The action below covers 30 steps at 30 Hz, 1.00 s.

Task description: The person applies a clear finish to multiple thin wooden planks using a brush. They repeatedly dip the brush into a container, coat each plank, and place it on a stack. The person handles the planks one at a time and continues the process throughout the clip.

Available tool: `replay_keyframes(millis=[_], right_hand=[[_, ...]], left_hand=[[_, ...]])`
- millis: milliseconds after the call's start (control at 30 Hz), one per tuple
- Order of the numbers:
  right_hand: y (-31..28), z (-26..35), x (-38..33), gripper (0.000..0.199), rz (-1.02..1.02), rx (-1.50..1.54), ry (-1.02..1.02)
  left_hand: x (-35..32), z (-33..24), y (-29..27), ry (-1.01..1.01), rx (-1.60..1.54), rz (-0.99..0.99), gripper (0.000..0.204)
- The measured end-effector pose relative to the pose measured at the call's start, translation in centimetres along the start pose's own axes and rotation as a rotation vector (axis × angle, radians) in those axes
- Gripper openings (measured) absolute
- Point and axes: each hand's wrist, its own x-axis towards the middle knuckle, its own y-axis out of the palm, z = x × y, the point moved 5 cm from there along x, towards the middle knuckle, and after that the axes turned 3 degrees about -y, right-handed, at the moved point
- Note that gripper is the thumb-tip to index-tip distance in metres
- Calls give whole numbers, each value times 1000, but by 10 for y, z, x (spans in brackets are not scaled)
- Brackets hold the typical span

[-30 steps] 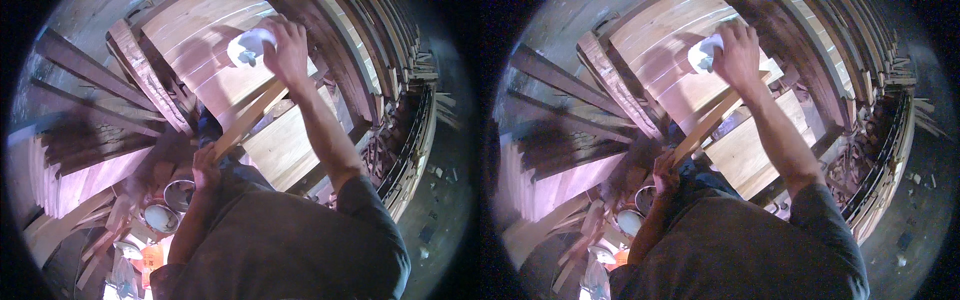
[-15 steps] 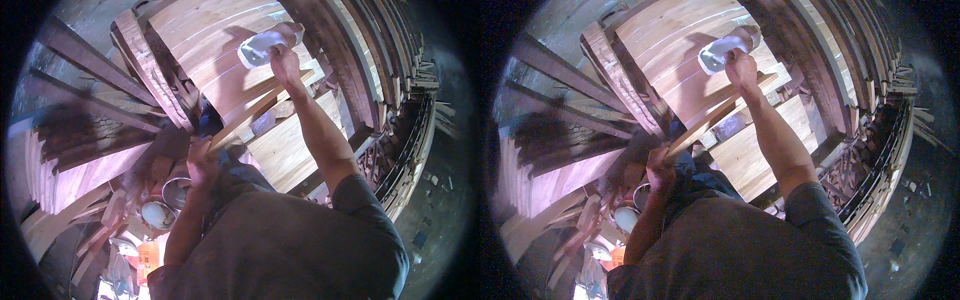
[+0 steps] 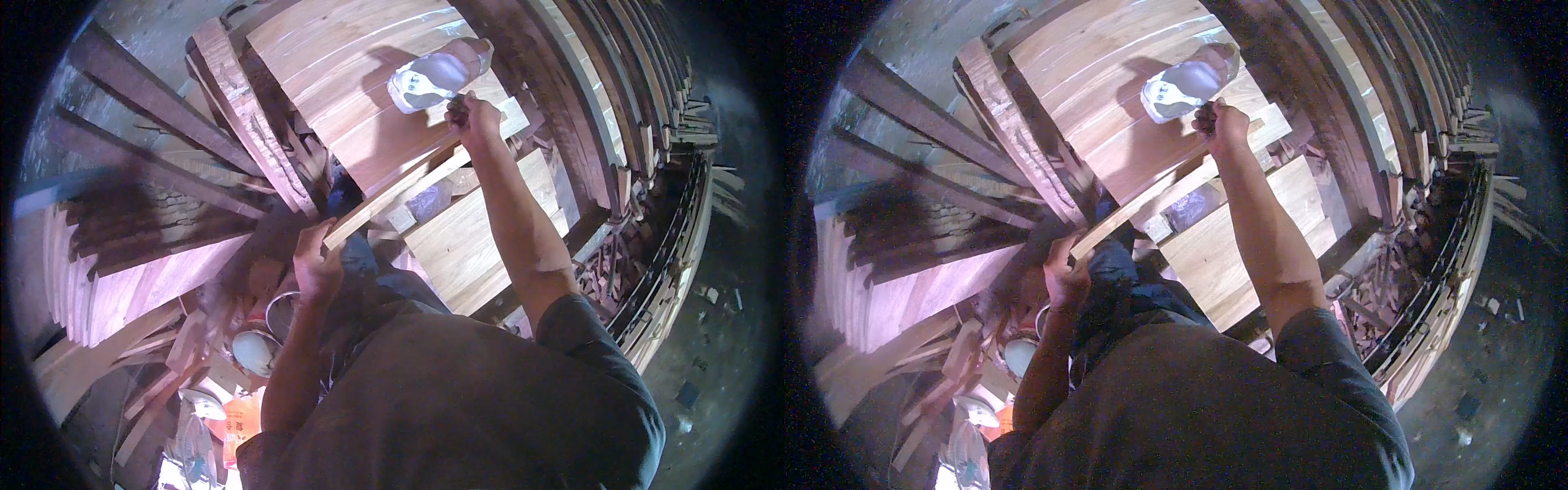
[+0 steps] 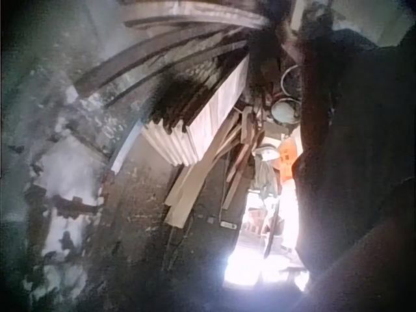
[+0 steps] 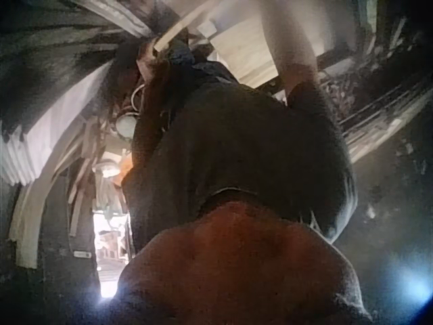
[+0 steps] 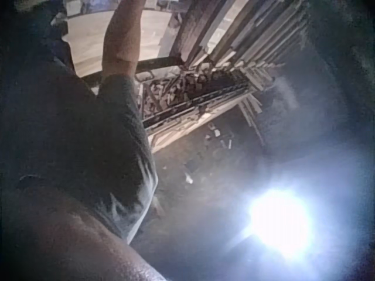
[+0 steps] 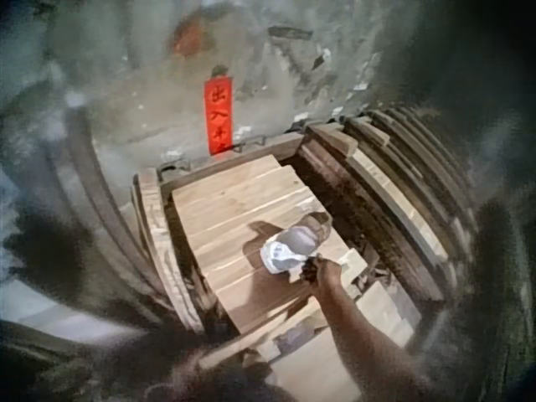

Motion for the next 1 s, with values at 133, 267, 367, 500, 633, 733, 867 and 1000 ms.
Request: replay_keyframes(millis=[133, 267, 367, 500, 633, 733, 867, 1000], right_hand=[[-5, -2, 1, 26, -11, 37, 16], [-6, 4, -4, 25, 135, -153, 28], [-4, 18, -30, 23, 242, -38, 25], [-16, 35, -71, 23, 429, 201, 6], [-30, 38, -115, 19, 438, 227, -60], [-28, 27, -146, 19, 318, 158, 6], [-9, 25, -179, 19, 369, -84, -151], [7, 39, -208, 18, 376, -263, -336]], left_hand=[[1, -2, -1, 24, 46, -6, 35], [5, -11, -4, 8, 60, -22, 35], [9, -28, -12, 43, 38, -27, 35], [15, -36, -15, 96, -6, -63, 35], [19, -47, -19, 151, 32, -88, 35], [19, -57, -21, 184, 43, -113, 36], [15, -69, -22, 242, 21, -129, 38], [11, -77, -21, 231, 6, -108, 37]])
